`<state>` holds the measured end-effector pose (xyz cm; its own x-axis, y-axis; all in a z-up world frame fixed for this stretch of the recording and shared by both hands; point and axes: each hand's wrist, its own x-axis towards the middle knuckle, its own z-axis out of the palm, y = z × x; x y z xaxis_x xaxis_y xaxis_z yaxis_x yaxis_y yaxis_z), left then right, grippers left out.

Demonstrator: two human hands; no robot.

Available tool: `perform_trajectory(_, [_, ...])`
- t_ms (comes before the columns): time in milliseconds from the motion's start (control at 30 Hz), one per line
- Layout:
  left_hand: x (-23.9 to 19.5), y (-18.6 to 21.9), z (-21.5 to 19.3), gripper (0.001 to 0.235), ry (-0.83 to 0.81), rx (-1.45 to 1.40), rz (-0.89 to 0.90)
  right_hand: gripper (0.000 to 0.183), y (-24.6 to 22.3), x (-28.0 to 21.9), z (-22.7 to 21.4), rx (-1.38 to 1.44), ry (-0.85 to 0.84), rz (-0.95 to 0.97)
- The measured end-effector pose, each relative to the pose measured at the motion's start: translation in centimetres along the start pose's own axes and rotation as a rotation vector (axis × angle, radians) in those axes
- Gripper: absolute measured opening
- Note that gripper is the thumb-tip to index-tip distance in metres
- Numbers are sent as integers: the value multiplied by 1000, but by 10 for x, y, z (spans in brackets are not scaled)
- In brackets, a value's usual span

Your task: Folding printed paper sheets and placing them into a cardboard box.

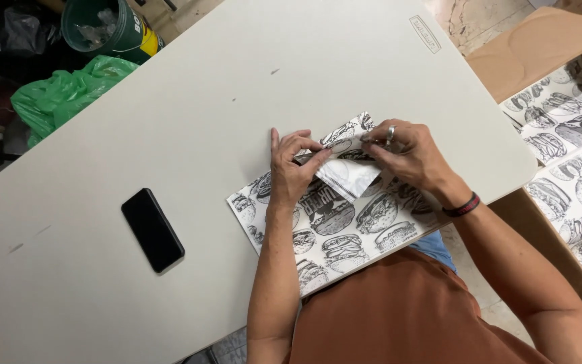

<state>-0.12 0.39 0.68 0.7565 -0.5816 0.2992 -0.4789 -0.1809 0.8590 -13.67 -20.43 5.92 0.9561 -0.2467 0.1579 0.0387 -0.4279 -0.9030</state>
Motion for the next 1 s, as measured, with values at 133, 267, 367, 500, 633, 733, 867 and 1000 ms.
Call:
perform_trajectory(133, [-1,-5,3,37,-4,63,49,9,15,-6,10,70,34,106])
perform_trajectory(267, [1,13,2,42,-10,100,169,8,22,-3,14,114,23,-14])
perform_trajectory(367, [0,18,3,29,-1,119,236,6,29,-4,18,65,55,-86])
perform_trajectory(500, [-1,12,10,29,17,81,242,5,31,-6,19,12,83,-116])
perform_trajectory(633, [-3,12,18,24,24,17,215,4,24,-5,18,64,69,-176])
perform_trajectory(733, [-4,5,25,23,29,-94,167,5,29,-7,20,148,58,-146])
perform_trajectory(867, [-4,8,21,19,0,-133,135,5,-1,-1,10,209,15,-87])
perform_trajectory(1000, [-2,19,13,11,-38,-140,180,16,-11,-5,-3,225,-45,3])
